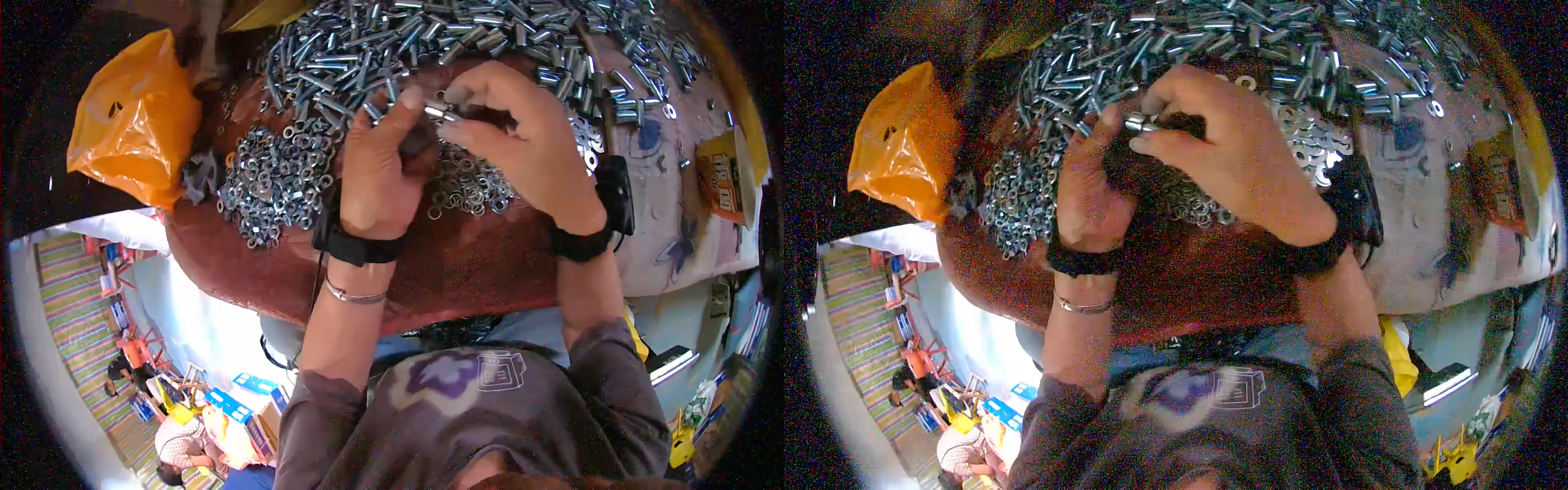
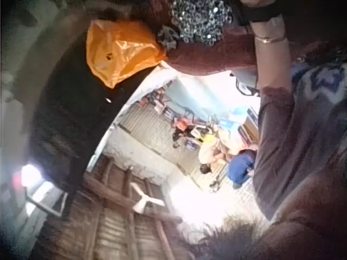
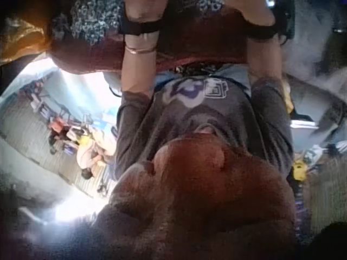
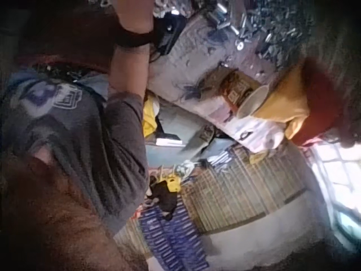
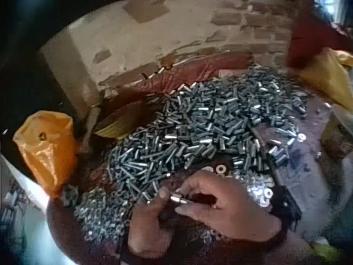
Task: The recorder is assembling bolts by sliding washers on and then screwing on nuts.
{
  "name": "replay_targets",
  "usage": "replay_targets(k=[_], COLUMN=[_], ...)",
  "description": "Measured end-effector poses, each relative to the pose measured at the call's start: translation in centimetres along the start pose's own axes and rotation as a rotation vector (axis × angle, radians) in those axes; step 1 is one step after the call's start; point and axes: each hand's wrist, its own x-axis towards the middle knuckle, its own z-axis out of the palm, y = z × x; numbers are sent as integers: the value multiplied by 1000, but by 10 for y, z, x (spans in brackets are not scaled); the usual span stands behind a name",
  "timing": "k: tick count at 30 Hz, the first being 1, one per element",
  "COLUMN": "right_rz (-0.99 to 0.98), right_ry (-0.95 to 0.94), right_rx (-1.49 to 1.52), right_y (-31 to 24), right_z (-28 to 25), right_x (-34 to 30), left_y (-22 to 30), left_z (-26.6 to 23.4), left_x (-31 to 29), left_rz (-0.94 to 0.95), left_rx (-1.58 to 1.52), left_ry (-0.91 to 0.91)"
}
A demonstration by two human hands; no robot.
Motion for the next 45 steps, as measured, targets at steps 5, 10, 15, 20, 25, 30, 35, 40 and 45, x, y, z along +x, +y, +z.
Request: replay_targets(k=[5,10,15,20,25,30,35,40,45], right_rz=[178,79,164,382,-106,38,42,-12,-78], right_ry=[-284,-292,-267,-292,-71,-71,165,76,29], right_rx=[192,134,89,195,-116,5,0,-131,-312], right_y=[-11,-13,-19,-15,1,-6,4,10,13], right_z=[-14,-9,-7,-5,8,1,2,0,6], right_x=[1,-2,1,3,0,2,4,6,3], left_y=[-2,-9,-11,-18,-17,-4,26,15,13], left_z=[0,4,0,1,9,8,-30,-47,-44], left_x=[-22,-29,-33,-30,-37,-35,-11,10,12], left_rz=[-20,-35,-23,-98,-87,37,454,809,795], left_rx=[76,-161,-198,-296,-241,-53,825,1871,1931], left_ry=[60,75,126,-103,61,129,301,286,172])
